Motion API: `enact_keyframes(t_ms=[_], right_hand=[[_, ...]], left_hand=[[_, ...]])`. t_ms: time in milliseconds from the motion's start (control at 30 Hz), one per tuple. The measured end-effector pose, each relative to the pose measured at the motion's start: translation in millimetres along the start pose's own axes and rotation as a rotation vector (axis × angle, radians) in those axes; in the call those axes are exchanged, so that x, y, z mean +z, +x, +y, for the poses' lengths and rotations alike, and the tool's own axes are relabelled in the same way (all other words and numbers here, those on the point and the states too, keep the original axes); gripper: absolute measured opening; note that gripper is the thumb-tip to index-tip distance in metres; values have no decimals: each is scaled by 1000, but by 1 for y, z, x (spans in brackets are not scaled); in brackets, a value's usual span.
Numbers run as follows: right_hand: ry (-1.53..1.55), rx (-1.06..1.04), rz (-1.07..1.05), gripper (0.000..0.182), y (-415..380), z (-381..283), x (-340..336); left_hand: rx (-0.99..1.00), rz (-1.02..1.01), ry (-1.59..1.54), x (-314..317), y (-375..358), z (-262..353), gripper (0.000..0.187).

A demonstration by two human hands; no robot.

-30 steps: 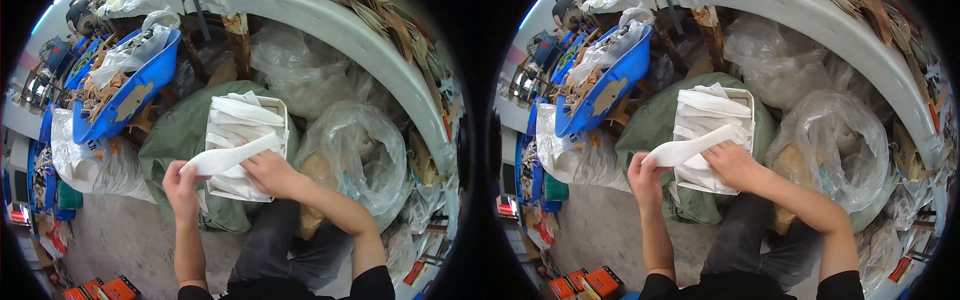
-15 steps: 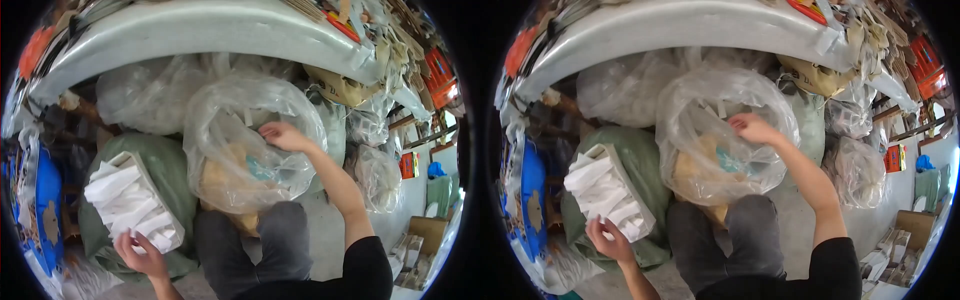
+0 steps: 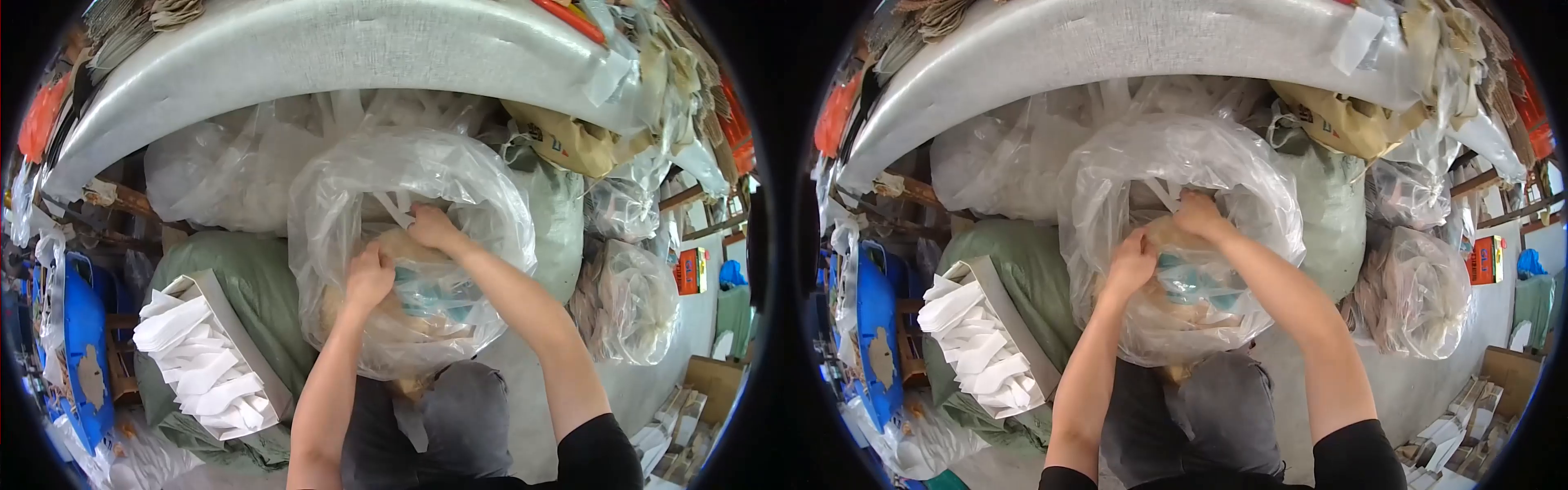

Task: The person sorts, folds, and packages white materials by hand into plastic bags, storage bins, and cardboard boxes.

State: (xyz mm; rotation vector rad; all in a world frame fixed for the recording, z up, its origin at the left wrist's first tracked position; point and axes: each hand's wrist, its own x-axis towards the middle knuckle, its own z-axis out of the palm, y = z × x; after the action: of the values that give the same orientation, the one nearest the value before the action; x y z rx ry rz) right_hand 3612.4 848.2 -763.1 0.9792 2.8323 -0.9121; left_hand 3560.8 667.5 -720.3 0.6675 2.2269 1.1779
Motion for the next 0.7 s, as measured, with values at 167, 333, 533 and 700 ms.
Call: enact_keyframes(t_ms=[167,333,533,700], right_hand=[[-394,96,3,37,28,15,30],[-260,-173,-38,32,-20,-14,-42],[192,-9,-657,29,-34,-78,-137],[722,211,-89,35,61,-56,-58]], left_hand=[[-31,15,-142,1,3,-23,41],[262,234,-245,12,5,-25,50],[696,357,313,-18,-18,15,55],[182,270,-212,-50,-62,35,54]])
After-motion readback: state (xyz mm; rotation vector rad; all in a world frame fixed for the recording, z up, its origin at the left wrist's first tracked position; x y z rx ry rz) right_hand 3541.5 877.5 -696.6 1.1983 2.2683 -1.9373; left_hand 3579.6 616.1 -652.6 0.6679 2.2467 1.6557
